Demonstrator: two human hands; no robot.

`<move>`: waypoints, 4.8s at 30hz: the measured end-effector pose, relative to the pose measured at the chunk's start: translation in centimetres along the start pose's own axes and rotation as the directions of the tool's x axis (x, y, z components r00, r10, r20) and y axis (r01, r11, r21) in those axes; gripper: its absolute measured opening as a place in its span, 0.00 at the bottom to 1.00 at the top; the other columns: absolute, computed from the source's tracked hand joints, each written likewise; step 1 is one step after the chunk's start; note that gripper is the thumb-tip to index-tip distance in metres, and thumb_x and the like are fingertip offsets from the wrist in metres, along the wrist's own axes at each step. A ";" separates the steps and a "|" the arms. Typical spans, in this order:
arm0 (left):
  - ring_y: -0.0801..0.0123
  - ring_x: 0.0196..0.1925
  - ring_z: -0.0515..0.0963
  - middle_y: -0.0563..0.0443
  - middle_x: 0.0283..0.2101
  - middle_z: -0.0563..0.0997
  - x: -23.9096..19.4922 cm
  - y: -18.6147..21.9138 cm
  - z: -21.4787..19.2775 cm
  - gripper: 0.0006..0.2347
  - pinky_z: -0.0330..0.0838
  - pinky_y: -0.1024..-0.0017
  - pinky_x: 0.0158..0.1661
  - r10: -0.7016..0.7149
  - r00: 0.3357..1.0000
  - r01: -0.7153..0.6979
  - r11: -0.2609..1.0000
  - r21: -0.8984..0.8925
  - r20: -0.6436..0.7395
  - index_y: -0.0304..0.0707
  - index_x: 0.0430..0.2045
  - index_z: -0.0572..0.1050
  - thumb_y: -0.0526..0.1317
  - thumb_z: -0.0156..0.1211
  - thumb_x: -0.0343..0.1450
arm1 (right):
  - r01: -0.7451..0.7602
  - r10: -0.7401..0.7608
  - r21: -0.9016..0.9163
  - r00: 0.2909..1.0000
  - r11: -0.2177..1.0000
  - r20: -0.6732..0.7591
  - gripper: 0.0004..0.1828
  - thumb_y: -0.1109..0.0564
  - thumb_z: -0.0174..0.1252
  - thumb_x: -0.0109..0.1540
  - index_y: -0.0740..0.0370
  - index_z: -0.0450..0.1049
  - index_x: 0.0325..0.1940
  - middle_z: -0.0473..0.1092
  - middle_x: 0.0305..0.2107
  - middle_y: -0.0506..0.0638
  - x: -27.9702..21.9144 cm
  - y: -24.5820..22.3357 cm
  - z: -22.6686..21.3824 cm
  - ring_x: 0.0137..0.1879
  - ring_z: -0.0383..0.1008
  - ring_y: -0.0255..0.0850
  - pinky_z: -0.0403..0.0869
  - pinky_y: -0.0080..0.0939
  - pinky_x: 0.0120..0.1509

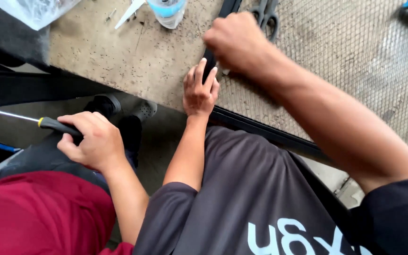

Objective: Securing a wire mesh into a metal frame using a screwdriver, hammer, and other hand tools.

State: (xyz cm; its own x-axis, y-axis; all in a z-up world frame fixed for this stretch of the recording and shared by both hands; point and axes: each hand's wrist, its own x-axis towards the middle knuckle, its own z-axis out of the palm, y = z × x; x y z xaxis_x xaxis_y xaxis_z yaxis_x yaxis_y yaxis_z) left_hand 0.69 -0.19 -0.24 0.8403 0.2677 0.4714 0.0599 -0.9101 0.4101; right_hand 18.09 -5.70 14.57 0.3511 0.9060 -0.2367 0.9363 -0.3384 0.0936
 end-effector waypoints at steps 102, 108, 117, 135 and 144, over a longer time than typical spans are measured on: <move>0.45 0.25 0.82 0.49 0.13 0.77 -5.4 24.0 1.2 0.10 0.73 0.50 0.30 0.059 0.663 0.173 0.958 -0.230 0.746 0.52 0.30 0.71 0.53 0.52 0.74 | -0.505 0.830 0.730 0.046 -0.461 0.556 0.23 0.52 0.63 0.62 0.46 0.77 0.63 0.80 0.45 0.61 -52.5 -12.2 18.2 0.59 0.76 0.58 0.75 0.59 0.62; 0.48 0.17 0.76 0.52 0.11 0.70 -6.3 24.3 3.0 0.06 0.68 0.54 0.24 0.126 0.774 0.011 0.977 -0.212 0.621 0.50 0.25 0.66 0.44 0.56 0.69 | -0.707 0.639 0.565 0.206 -0.427 0.741 0.23 0.52 0.58 0.63 0.49 0.76 0.63 0.78 0.54 0.52 -56.8 -11.3 21.5 0.63 0.76 0.51 0.72 0.50 0.67; 0.42 0.33 0.75 0.43 0.53 0.67 -6.0 24.9 -0.2 0.31 0.70 0.50 0.32 0.056 0.708 0.130 0.969 -0.208 0.704 0.45 0.67 0.59 0.31 0.56 0.64 | -0.798 0.645 0.518 0.225 -0.308 0.731 0.18 0.54 0.63 0.58 0.48 0.79 0.53 0.82 0.42 0.44 -58.6 -8.1 22.3 0.50 0.80 0.40 0.71 0.38 0.60; 0.30 0.75 0.53 0.22 0.73 0.49 -4.4 15.9 3.4 0.41 0.57 0.39 0.66 -0.149 0.851 0.065 0.981 0.181 0.504 0.30 0.74 0.51 0.50 0.67 0.69 | -0.742 0.840 0.582 0.514 0.333 0.174 0.15 0.52 0.64 0.55 0.51 0.76 0.46 0.68 0.36 0.49 -37.5 -6.3 21.8 0.47 0.72 0.51 0.73 0.50 0.50; 0.29 0.77 0.46 0.18 0.74 0.47 -7.9 17.9 1.0 0.33 0.43 0.41 0.71 -0.237 0.721 -0.004 0.938 0.346 0.652 0.29 0.74 0.52 0.54 0.48 0.78 | -0.634 0.739 0.739 0.607 0.228 0.293 0.14 0.51 0.64 0.59 0.54 0.71 0.47 0.65 0.39 0.49 -38.7 -7.4 22.0 0.49 0.67 0.51 0.70 0.50 0.51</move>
State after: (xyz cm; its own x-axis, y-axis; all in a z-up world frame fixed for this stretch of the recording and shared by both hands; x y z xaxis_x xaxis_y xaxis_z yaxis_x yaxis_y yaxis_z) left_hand -4.35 -18.95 2.58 0.9424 0.2026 -0.2663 0.2392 -0.9644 0.1128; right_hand -2.30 -43.83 1.75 0.9061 0.2254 -0.3579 -0.0058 -0.8396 -0.5432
